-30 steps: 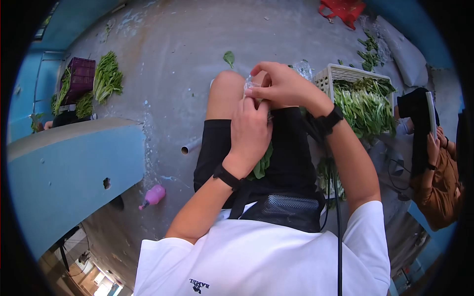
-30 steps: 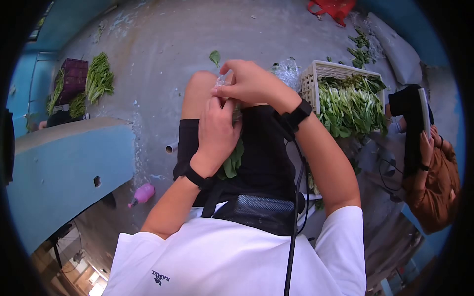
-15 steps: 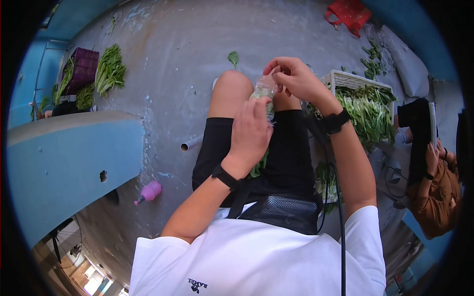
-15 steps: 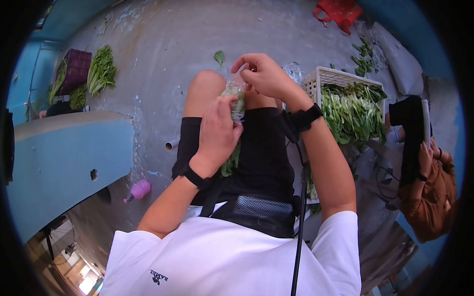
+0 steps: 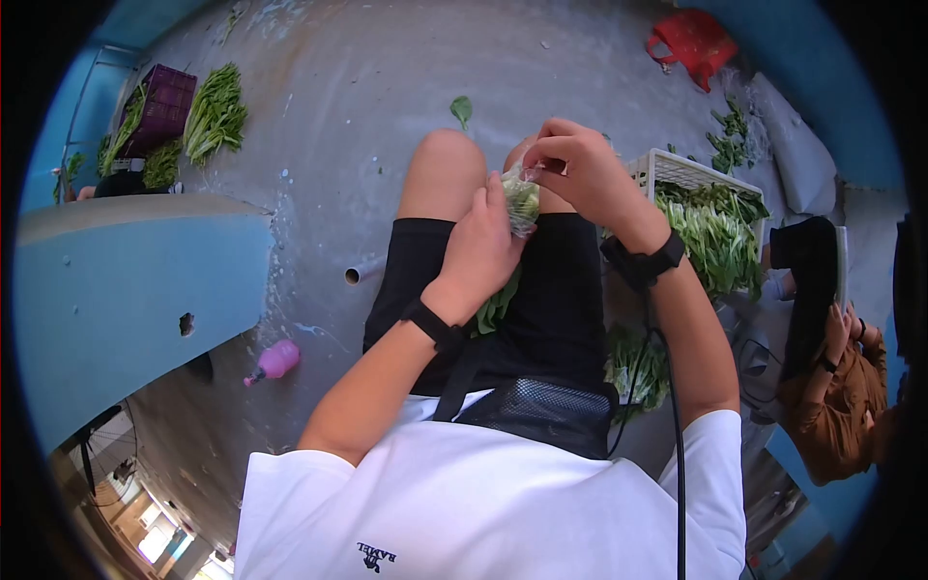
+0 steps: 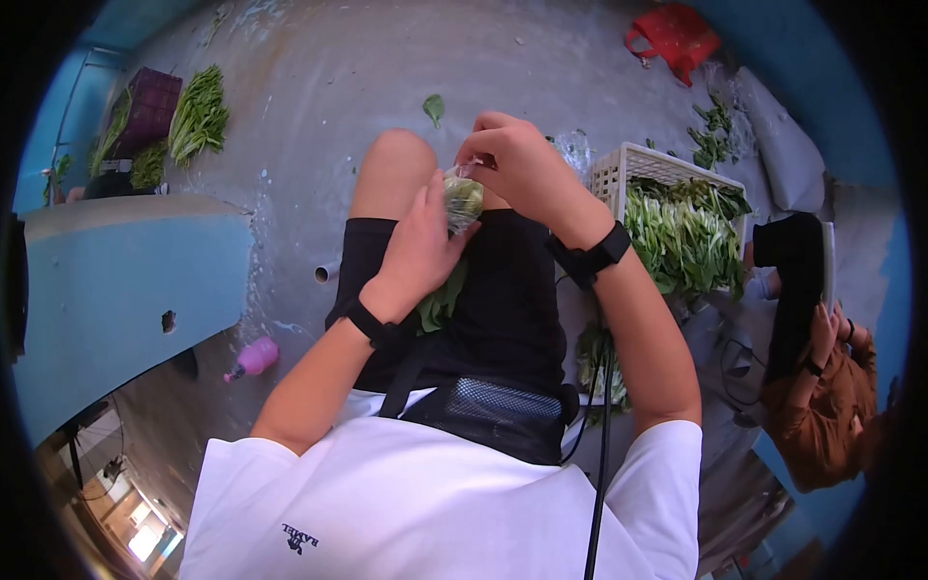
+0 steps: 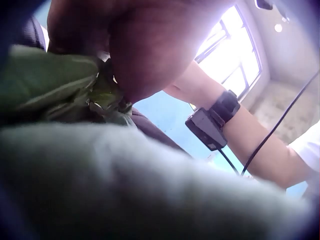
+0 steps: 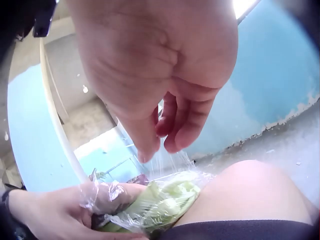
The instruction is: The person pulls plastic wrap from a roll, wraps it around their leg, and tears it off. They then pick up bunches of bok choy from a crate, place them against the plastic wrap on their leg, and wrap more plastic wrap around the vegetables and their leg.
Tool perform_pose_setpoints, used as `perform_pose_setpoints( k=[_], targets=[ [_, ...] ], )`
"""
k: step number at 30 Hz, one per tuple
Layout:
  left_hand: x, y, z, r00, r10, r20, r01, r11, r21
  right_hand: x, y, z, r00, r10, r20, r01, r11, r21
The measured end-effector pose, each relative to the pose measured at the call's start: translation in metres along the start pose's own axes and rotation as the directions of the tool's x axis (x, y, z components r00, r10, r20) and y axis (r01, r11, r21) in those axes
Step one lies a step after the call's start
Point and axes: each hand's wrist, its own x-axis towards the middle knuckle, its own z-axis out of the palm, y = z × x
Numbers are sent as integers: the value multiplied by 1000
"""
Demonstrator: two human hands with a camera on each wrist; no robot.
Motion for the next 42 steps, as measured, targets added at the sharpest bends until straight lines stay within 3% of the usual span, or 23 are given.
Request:
perform_pose_setpoints(
  k=[1, 2, 4, 6, 7, 8, 10, 14, 19, 21, 23, 24, 26, 27, 29, 30, 32, 35, 37, 39, 41, 42],
  targets=[
    [2, -5, -2, 999, 6, 31, -3, 997, -74, 2, 1, 3, 974, -197, -110, 183, 975, -123],
    [6, -11, -5, 1000, 6, 27, -4, 997, -76, 5, 3, 6, 898, -397, -191, 343, 902, -262],
    [16, -18, -17, 989, 92, 118, -51, 948, -314, 13, 5, 9, 862, -459, -217, 412, 882, -230],
    [24, -12, -44, 922, 80, 379, 118, 874, -471, 14, 9, 15, 824, -512, -243, 475, 858, -196],
    [27, -18, -49, 892, 88, 444, 184, 826, -533, 12, 11, 19, 952, -246, -184, 274, 951, 145],
    [29, -22, -52, 856, 104, 507, 253, 770, -585, 11, 12, 21, 999, 13, -32, 2, 895, 445],
    [28, -18, -62, 848, 147, 510, 229, 766, -601, 12, 7, 24, 995, 66, -76, -22, 879, 477],
    [21, -22, -44, 876, -7, 482, 319, 758, -569, 14, 9, 29, 968, 123, -219, -14, 897, 442],
    [16, -9, -33, 887, -123, 446, 409, 660, -631, 11, 7, 25, 941, 268, -205, -153, 880, 450],
    [13, -7, -31, 949, 59, 310, 100, 876, -471, 10, 9, 23, 935, 307, -179, -217, 892, 396],
    [12, -5, -31, 947, 60, 316, 97, 884, -458, 9, 7, 21, 910, 401, -108, -332, 859, 390],
    [12, -5, -31, 944, 63, 322, 90, 894, -439, 8, 13, 26, 909, 403, -106, -336, 858, 388],
    [17, -7, -30, 923, 0, 385, 157, 914, -375, 9, 31, 37, 967, 194, -166, -71, 829, 554],
    [20, -9, -27, 904, -64, 422, 207, 930, -303, 8, 22, 34, 968, 192, -164, -71, 831, 551],
    [23, -9, -20, 882, -130, 453, 256, 939, -229, 7, -1, 32, 927, 375, -16, -261, 676, 689],
    [24, -8, -16, 873, -144, 466, 253, 951, -180, 8, -2, 34, 927, 375, -14, -263, 676, 689],
    [26, -10, -10, 864, -161, 477, 252, 959, -133, 10, 0, 36, 944, 331, -6, -281, 811, 514],
    [28, -12, -11, 896, -116, 428, 195, 970, -145, 11, 22, 34, 977, 208, 53, -205, 826, 525],
    [24, -9, -23, 936, 4, 352, 99, 956, -276, 6, 30, 36, 976, 204, 71, -207, 792, 574],
    [23, -18, -27, 929, 64, 365, 57, 949, -311, -3, 32, 35, 975, 203, 87, -213, 754, 621],
    [24, -25, -32, 920, 123, 373, 14, 938, -346, -9, 31, 32, 988, 153, 27, -148, 865, 479],
    [25, -26, -36, 893, 80, 442, 82, 938, -336, -11, 31, 31, 988, 153, 31, -149, 866, 478]
  ],
)
